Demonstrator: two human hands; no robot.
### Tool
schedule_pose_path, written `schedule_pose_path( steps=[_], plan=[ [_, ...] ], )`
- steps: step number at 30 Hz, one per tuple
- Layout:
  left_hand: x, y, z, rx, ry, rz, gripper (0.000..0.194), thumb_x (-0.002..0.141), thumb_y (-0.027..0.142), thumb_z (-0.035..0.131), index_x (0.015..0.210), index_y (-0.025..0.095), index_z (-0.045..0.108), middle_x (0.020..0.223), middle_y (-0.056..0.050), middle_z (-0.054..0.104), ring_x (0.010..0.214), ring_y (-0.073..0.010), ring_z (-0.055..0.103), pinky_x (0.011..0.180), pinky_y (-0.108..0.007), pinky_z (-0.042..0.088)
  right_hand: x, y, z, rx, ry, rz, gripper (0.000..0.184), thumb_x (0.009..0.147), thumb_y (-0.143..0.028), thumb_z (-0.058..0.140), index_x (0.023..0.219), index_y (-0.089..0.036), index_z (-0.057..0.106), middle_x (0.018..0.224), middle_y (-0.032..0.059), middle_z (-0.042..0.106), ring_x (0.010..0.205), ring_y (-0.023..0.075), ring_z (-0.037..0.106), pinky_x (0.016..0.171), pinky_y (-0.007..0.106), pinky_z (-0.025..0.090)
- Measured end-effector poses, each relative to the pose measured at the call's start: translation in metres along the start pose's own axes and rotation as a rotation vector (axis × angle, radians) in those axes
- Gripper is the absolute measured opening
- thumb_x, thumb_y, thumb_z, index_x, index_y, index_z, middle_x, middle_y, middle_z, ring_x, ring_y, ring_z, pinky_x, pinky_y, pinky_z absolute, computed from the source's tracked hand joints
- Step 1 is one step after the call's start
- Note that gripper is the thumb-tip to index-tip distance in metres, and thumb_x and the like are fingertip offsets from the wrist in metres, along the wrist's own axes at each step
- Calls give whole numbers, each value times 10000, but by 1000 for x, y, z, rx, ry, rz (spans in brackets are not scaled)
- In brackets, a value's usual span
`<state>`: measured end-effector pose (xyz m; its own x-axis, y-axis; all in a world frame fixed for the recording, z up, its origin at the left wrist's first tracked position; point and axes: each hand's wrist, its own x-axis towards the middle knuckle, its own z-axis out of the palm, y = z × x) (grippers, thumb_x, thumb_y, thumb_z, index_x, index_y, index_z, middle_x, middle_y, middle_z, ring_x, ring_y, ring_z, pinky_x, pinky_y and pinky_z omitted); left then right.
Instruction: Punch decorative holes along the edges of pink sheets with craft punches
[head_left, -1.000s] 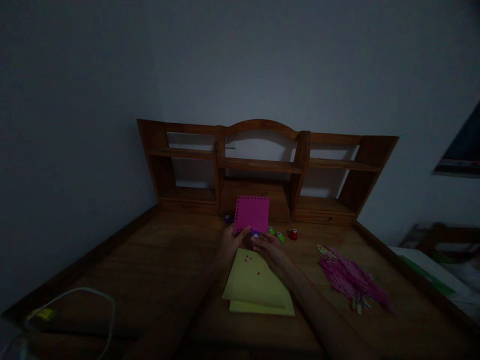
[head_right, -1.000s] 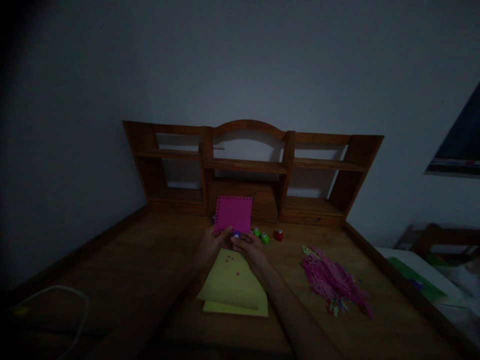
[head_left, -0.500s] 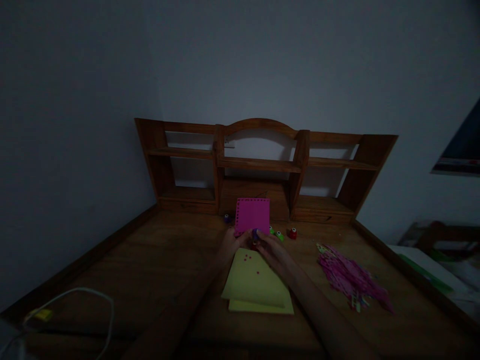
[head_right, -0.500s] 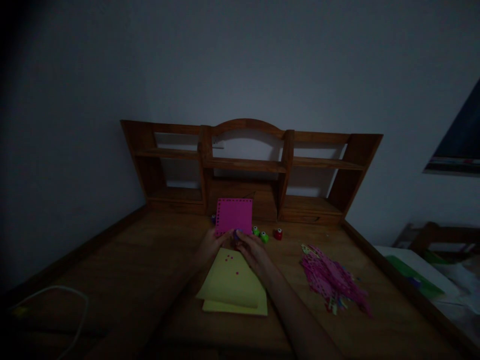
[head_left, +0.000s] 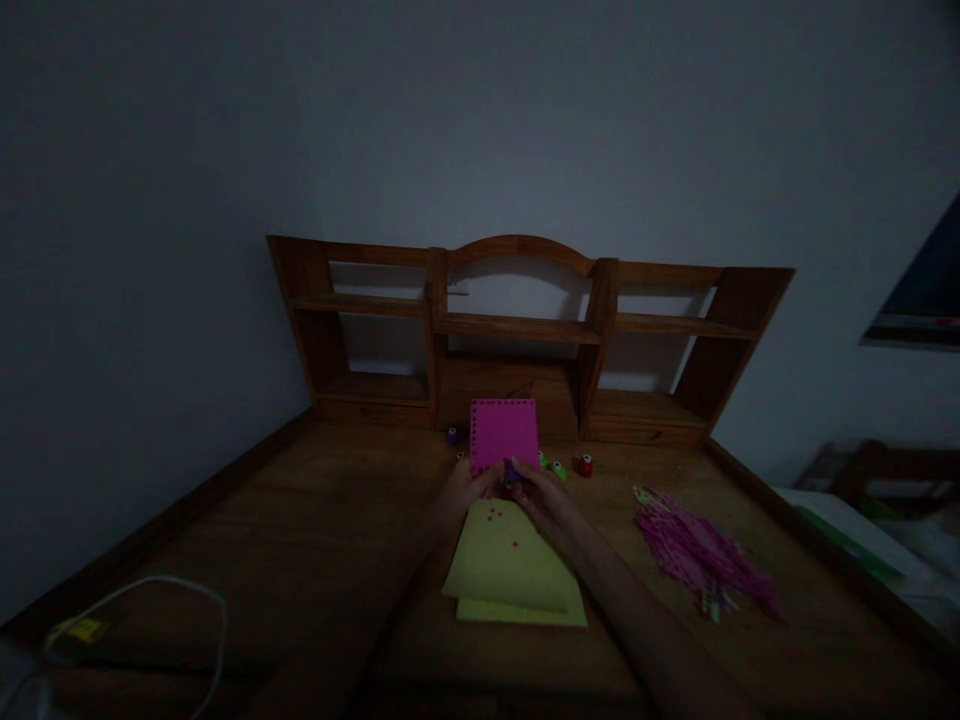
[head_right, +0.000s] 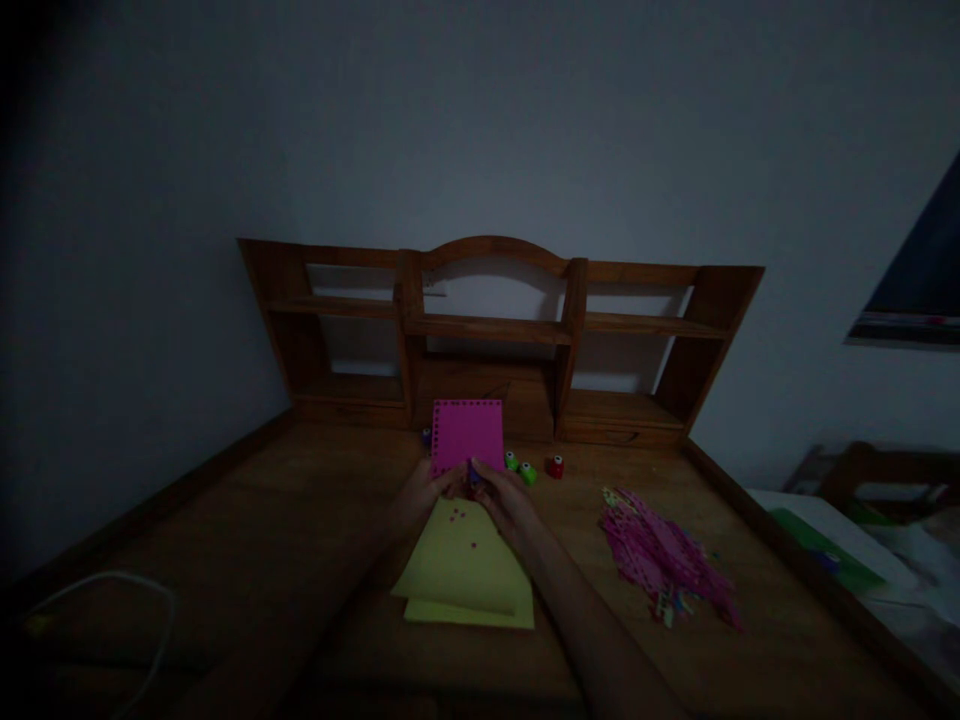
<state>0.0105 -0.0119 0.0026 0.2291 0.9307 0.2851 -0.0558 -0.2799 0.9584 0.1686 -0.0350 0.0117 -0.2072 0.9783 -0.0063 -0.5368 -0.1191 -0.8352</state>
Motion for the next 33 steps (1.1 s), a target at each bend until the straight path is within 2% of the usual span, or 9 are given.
schedule_pose_path(
  steps=[4, 12, 21, 29, 33],
  plan=[
    [-1, -1, -1, 33, -45, 13, 392, 795, 517, 648, 653, 159, 574, 514, 4, 532, 459, -116, 464, 478, -239, 340, 1, 0, -1, 18, 4, 4, 237, 655, -328, 842, 798, -162, 751, 825, 46, 726, 687, 126, 618, 616, 225, 470],
    [-2, 2, -1, 40, -56, 13, 386, 802, 517, 641, 653, 167, 578, 486, 10, 510, 443, -114, 443, 470, -237, 324, -1, -3, 0, 10, 2, 15, 210, 686, -307, 823, 813, -156, 751, 842, 52, 728, 688, 123, 620, 612, 216, 458],
    [-2, -2, -1, 6, -35, -25, 358, 803, 495, 641, 682, 162, 588, 493, 14, 522, 447, -114, 448, 472, -233, 318, -5, -7, 3, -1, -10, 26, 223, 687, -341, 819, 800, -165, 742, 839, 51, 719, 680, 131, 617, 639, 241, 473],
    [-2, 0, 1, -14, -35, -16, 368, 799, 488, 636, 635, 170, 552, 502, 15, 519, 455, -110, 448, 480, -235, 323, -3, -4, 0, 2, 2, 45, 232, 690, -343, 816, 813, -162, 739, 864, 56, 722, 682, 127, 611, 644, 231, 474],
    [-3, 1, 1, -14, -35, -2, 344, 790, 479, 647, 670, 168, 563, 516, 16, 525, 458, -112, 454, 478, -234, 320, -2, -2, -2, -4, -10, 38, 252, 672, -341, 827, 830, -161, 747, 853, 47, 725, 677, 121, 612, 620, 223, 463]
  ],
)
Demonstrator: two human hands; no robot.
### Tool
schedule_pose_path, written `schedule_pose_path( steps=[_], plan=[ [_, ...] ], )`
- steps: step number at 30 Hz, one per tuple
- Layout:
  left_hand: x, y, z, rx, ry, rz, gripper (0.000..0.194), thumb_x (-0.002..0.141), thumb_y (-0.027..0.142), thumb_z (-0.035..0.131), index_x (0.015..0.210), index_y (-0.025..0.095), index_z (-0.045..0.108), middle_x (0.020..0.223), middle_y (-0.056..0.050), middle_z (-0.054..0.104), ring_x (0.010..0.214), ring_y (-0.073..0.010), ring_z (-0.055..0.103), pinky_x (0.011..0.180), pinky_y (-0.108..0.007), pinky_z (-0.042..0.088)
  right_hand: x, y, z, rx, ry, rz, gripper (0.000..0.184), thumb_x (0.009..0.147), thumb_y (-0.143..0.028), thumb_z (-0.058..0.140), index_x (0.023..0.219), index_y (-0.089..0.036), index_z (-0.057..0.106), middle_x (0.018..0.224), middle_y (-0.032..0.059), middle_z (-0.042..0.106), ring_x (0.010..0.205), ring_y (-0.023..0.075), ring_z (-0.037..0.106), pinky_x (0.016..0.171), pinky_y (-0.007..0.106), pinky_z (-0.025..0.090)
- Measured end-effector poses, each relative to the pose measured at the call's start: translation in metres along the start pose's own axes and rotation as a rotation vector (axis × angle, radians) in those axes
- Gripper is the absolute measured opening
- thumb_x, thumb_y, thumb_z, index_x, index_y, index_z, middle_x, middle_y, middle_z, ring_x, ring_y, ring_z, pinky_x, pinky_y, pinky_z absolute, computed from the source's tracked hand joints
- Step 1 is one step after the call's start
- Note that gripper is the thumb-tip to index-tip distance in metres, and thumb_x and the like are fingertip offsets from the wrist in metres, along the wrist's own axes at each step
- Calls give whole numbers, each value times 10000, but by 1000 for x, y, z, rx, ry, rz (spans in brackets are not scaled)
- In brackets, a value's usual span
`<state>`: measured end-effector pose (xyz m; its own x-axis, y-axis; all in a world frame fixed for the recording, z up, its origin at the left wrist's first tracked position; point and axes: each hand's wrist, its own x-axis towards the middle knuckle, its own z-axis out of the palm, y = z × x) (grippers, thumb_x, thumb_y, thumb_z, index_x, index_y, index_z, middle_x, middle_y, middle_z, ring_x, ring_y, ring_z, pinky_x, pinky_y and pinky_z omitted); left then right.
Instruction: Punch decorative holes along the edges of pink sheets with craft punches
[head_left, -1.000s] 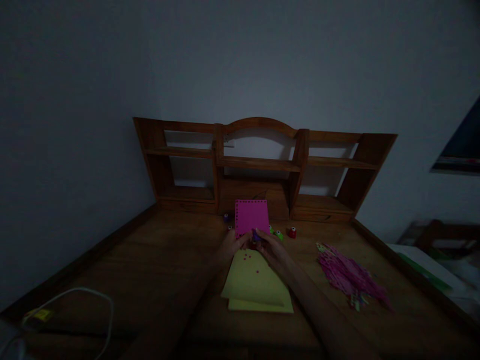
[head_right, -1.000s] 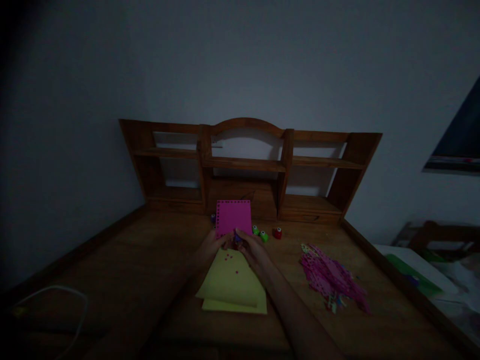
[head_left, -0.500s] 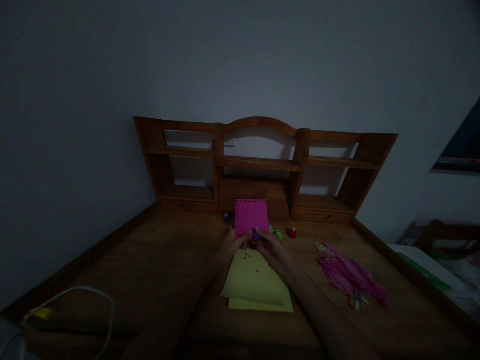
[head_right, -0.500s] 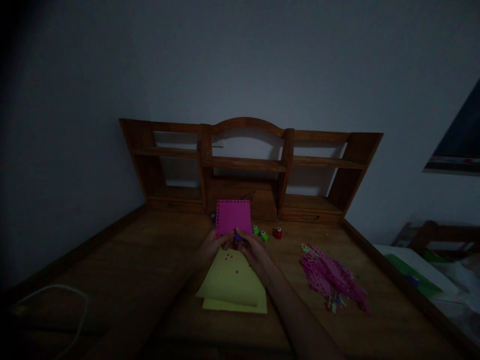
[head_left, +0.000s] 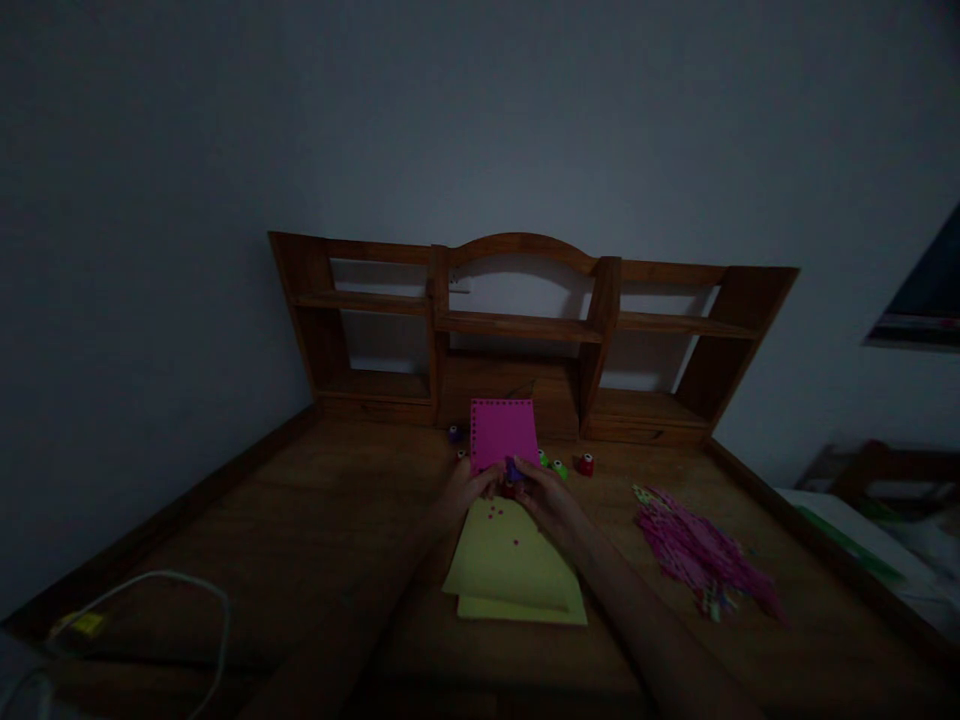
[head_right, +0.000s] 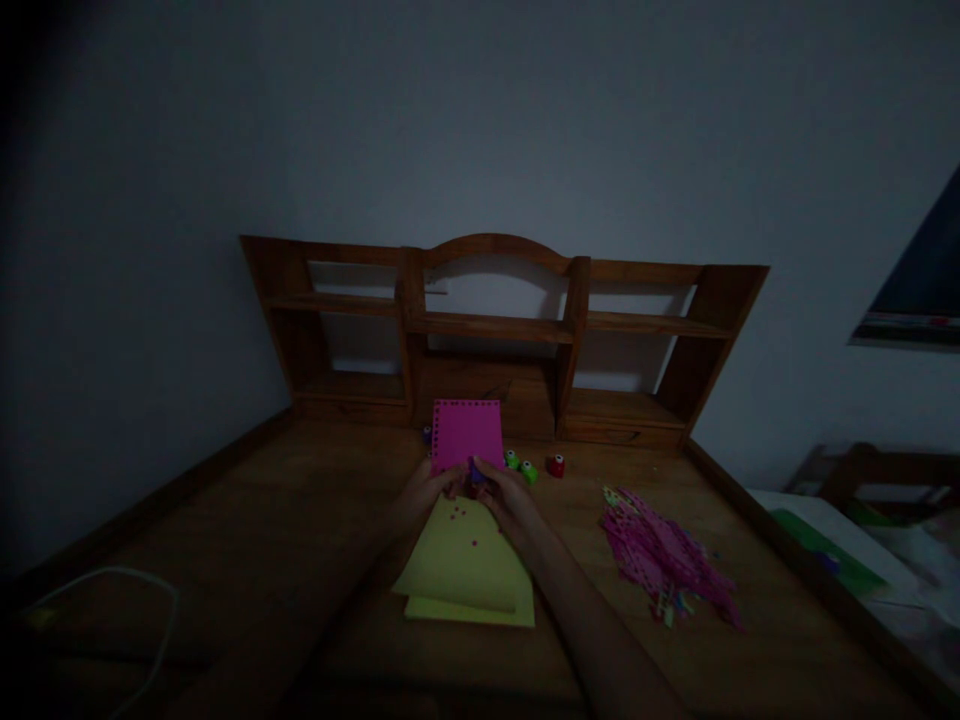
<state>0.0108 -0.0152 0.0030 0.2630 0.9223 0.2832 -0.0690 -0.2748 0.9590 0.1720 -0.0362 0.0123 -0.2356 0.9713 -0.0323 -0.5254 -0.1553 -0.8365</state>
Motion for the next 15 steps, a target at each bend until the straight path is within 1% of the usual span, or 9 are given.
schedule_pose_path(
  steps=[8, 10, 12, 15],
  plan=[
    [-1, 0, 0, -7, -1, -22, 322, 794, 454, 646, 673, 165, 571, 517, 16, 521, 464, -113, 456, 478, -233, 331, 0, 0, 4, -6, 2, -43, 226, 650, -331, 836, 774, -161, 756, 835, 57, 734, 703, 147, 632, 627, 239, 463],
    [-1, -1, 0, -4, -10, -25, 324, 789, 454, 651, 672, 161, 576, 524, 13, 526, 463, -110, 457, 475, -229, 331, 0, 0, 5, -24, -10, -51, 229, 648, -334, 834, 767, -154, 758, 817, 61, 734, 685, 147, 625, 608, 242, 450],
    [-1, -1, 0, -4, -16, -17, 326, 789, 454, 650, 672, 157, 584, 543, 5, 540, 476, -112, 470, 479, -229, 339, 1, -1, 4, -68, -16, -65, 234, 655, -352, 825, 737, -145, 756, 766, 60, 725, 615, 131, 591, 549, 241, 408],
    [-2, 0, 1, -5, -11, -23, 323, 778, 447, 664, 660, 157, 582, 555, -1, 549, 482, -113, 471, 477, -230, 344, 2, -1, 1, -145, 21, -81, 250, 648, -376, 823, 647, -143, 731, 628, 33, 677, 480, 94, 475, 466, 253, 302]
  ],
)
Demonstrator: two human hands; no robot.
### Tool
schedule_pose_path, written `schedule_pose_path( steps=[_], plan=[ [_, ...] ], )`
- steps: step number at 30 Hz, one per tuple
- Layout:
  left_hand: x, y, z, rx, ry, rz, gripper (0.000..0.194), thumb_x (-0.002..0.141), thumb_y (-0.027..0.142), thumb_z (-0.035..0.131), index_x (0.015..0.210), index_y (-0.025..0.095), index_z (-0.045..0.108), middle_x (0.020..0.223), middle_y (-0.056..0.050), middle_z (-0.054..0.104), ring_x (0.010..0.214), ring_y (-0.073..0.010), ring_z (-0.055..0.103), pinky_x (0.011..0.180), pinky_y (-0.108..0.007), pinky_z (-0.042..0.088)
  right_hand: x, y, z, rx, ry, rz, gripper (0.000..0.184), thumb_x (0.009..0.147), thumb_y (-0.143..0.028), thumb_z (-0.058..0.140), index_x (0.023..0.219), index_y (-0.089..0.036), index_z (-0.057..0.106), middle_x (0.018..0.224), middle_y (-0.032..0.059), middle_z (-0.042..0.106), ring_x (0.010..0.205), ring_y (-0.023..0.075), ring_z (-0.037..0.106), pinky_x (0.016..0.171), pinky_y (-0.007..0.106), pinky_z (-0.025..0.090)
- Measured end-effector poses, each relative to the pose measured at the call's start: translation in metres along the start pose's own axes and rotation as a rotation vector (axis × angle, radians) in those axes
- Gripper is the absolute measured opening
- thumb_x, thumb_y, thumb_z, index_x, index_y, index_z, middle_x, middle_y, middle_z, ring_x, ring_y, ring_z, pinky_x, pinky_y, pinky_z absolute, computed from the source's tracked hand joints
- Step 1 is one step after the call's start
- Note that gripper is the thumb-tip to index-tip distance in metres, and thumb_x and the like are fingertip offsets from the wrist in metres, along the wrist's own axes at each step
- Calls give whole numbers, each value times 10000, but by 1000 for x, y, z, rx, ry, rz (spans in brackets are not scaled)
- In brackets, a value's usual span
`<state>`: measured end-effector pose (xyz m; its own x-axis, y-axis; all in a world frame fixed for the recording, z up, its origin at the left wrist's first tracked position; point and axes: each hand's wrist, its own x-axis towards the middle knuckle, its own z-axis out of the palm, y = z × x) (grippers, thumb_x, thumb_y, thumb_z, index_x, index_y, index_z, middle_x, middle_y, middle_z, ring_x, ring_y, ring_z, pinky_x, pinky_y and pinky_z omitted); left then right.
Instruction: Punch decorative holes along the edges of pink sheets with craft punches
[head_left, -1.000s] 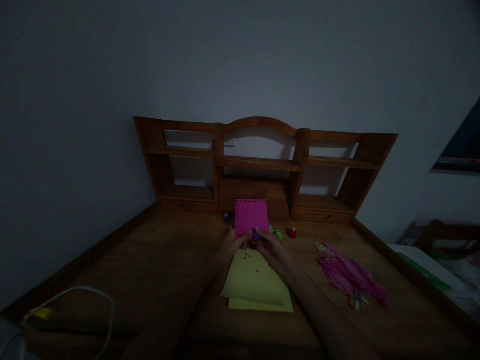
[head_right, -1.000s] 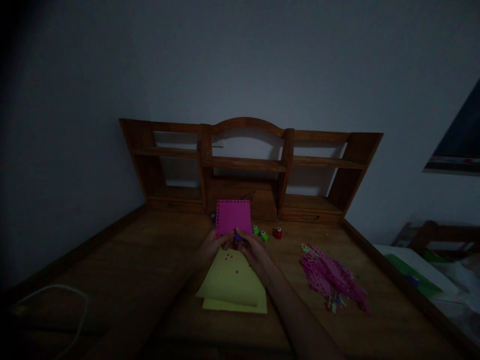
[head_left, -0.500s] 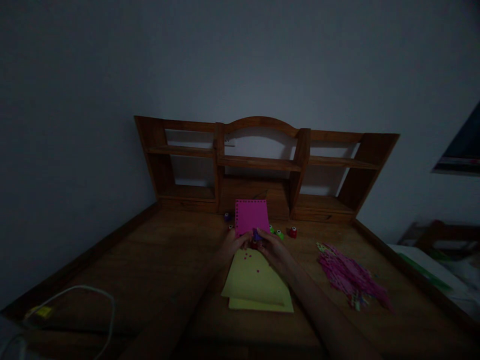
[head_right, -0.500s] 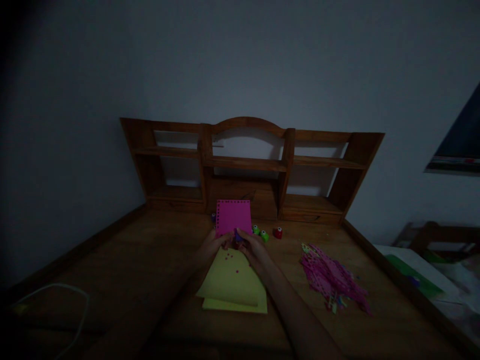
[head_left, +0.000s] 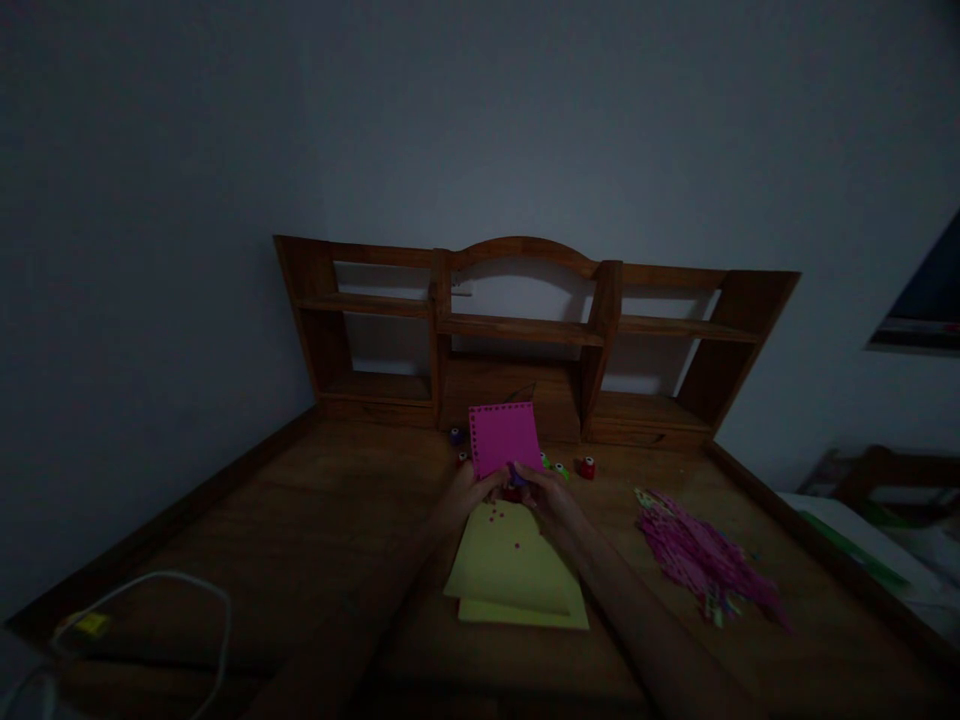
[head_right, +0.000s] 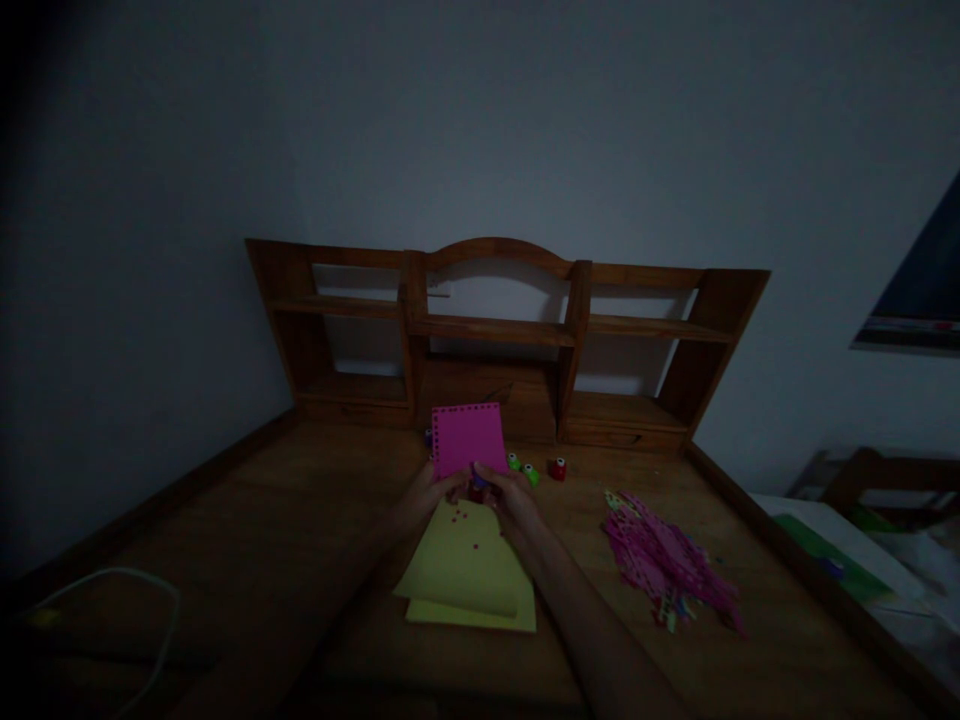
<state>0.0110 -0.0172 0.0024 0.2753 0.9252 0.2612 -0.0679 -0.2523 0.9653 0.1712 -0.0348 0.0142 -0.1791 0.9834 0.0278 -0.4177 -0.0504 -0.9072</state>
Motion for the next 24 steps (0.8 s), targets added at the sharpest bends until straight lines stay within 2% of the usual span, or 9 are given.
schedule_pose_path(
  steps=[3, 8, 13, 20, 24],
  plan=[
    [-2, 4, 1, -3, -11, -12, 328, 772, 454, 677, 667, 160, 574, 559, -3, 554, 470, -109, 455, 466, -230, 341, 0, -1, -2, -42, 41, -10, 276, 642, -388, 820, 562, -157, 691, 513, 5, 601, 432, 86, 388, 464, 270, 263],
    [-4, 8, 2, -38, -43, -1, 376, 829, 520, 609, 738, 155, 605, 623, -19, 584, 490, -112, 477, 482, -233, 367, 0, -2, -3, -81, 54, -41, 392, 630, -405, 820, 426, -177, 575, 441, -4, 534, 419, 86, 367, 451, 273, 228],
    [-4, 1, 1, -72, 6, -57, 442, 837, 573, 576, 749, 144, 636, 628, -33, 595, 493, -112, 491, 497, -234, 364, 3, 0, -4, -49, 103, -9, 401, 594, -425, 833, 457, -166, 558, 457, -14, 530, 411, 76, 372, 426, 254, 186],
    [-6, 8, 4, -55, -70, -34, 429, 843, 555, 577, 735, 143, 630, 644, -27, 592, 479, -101, 487, 480, -230, 368, 0, -6, 0, 6, 85, 41, 362, 603, -406, 832, 523, -175, 565, 396, -70, 403, 370, 53, 238, 403, 257, 142],
    [-6, 8, 4, -29, -96, -23, 409, 827, 542, 605, 724, 146, 614, 641, -17, 579, 470, -98, 475, 455, -223, 377, -2, -8, 3, 8, 72, 28, 367, 610, -402, 830, 514, -178, 556, 394, -76, 385, 373, 51, 214, 398, 256, 136]
  ],
)
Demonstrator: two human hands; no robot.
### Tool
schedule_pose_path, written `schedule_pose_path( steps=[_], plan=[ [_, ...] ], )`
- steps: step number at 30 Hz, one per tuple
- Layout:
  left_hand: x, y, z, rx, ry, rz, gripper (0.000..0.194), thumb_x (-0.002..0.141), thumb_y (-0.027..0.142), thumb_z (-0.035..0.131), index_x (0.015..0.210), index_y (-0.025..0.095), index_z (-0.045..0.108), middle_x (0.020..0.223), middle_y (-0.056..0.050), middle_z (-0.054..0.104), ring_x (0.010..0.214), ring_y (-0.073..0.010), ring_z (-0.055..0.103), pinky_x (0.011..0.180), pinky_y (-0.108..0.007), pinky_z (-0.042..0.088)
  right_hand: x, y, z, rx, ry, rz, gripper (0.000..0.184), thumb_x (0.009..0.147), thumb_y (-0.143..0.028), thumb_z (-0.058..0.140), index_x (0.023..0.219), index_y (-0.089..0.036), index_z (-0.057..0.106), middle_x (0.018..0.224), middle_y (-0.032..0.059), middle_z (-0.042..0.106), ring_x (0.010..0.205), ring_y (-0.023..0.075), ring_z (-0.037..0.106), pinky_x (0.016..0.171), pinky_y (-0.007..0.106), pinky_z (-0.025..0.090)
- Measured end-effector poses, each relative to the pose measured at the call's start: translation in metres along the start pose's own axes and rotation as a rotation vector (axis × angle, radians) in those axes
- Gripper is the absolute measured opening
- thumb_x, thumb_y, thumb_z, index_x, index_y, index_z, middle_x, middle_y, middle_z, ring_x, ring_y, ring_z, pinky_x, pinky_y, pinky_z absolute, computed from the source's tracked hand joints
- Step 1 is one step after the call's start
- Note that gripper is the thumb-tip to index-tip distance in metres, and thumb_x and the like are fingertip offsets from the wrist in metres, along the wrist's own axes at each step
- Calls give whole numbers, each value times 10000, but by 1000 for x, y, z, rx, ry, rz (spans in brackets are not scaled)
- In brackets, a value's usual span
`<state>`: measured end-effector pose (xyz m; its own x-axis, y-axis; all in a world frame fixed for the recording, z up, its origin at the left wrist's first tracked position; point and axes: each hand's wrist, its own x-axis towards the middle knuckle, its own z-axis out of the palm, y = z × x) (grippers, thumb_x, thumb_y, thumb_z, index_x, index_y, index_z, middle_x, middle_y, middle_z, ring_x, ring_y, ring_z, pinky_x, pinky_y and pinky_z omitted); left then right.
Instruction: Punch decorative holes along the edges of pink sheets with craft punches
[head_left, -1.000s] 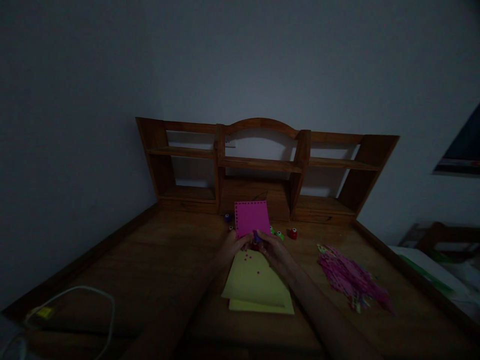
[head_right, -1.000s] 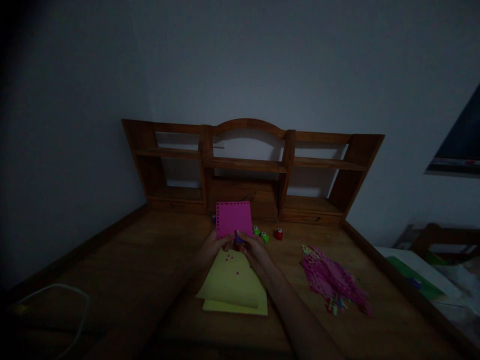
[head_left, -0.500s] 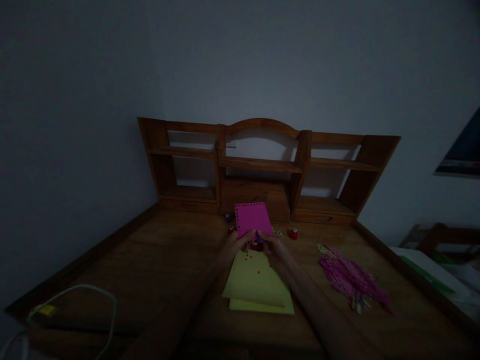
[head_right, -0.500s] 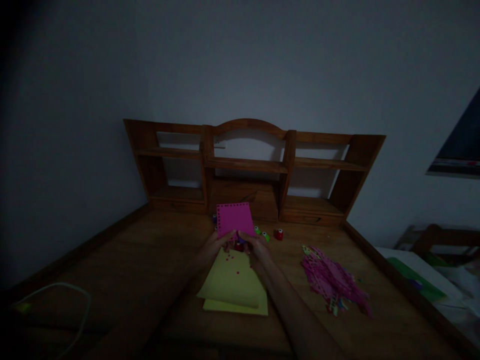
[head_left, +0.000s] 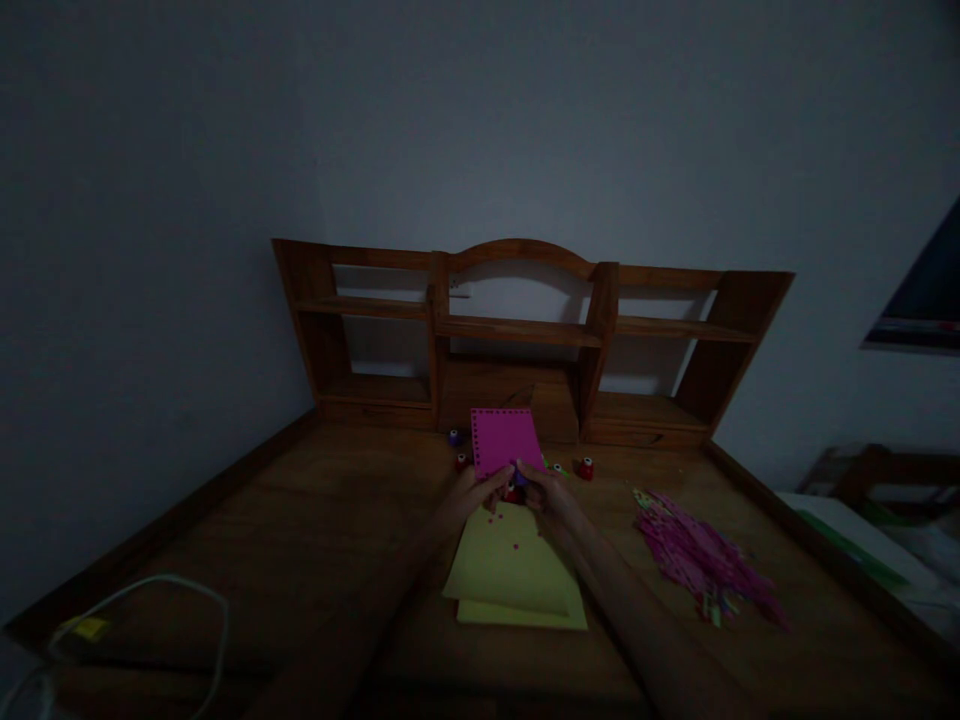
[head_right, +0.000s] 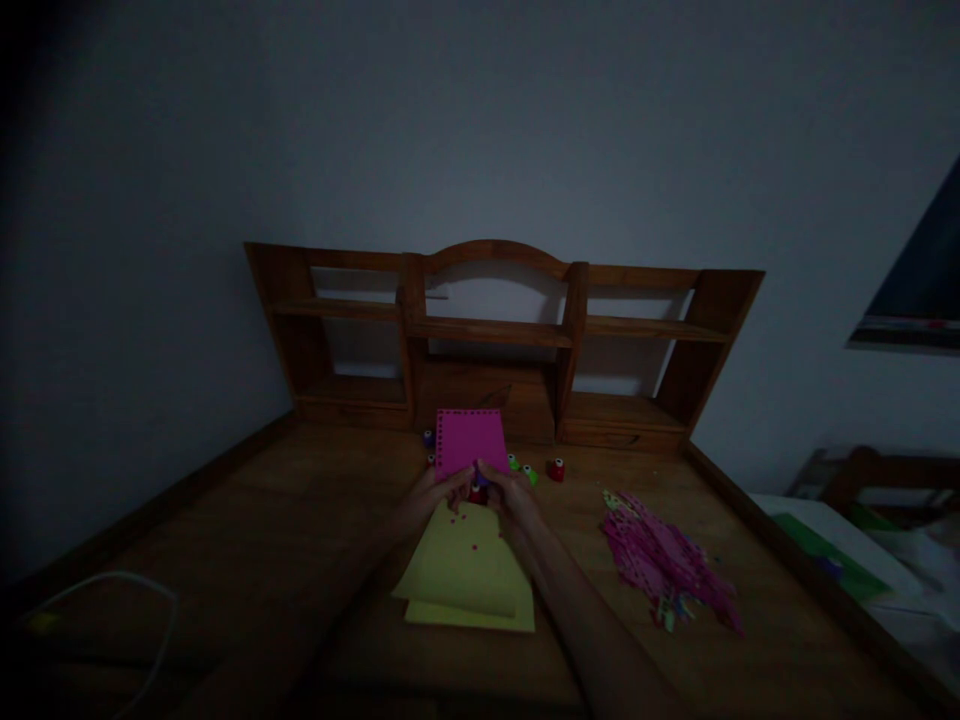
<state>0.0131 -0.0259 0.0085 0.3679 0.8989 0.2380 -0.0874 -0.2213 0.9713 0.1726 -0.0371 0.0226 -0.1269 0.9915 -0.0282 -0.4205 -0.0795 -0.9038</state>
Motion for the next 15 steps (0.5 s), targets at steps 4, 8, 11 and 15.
schedule_pose_path(
  steps=[4, 8, 11, 15],
  plan=[
    [4, -6, -1, 13, 14, 30, 424, 835, 546, 590, 685, 150, 595, 601, -7, 556, 462, -101, 472, 454, -226, 388, 3, 4, -3, -29, -37, -7, 375, 631, -430, 819, 513, -173, 572, 393, -76, 378, 371, 50, 203, 398, 253, 135],
    [7, -9, -3, 26, 48, 24, 470, 830, 566, 576, 612, 150, 582, 538, -8, 536, 440, -103, 462, 450, -229, 362, 7, 12, -6, -81, -2, -42, 434, 657, -453, 804, 461, -182, 527, 376, -68, 368, 374, 61, 237, 412, 256, 150],
    [9, -10, -4, 26, 71, 23, 478, 831, 564, 570, 592, 151, 584, 525, -10, 538, 447, -105, 466, 463, -229, 350, 5, 14, -5, -128, -47, -63, 386, 710, -457, 768, 518, -169, 597, 419, -39, 461, 407, 77, 328, 442, 247, 226],
    [10, -11, -5, 14, 135, 28, 473, 810, 560, 598, 566, 156, 571, 507, -5, 534, 444, -108, 469, 468, -232, 343, 0, 14, -2, -140, -77, -65, 303, 720, -448, 761, 663, -159, 690, 590, 10, 608, 500, 100, 446, 495, 235, 305]
  ],
)
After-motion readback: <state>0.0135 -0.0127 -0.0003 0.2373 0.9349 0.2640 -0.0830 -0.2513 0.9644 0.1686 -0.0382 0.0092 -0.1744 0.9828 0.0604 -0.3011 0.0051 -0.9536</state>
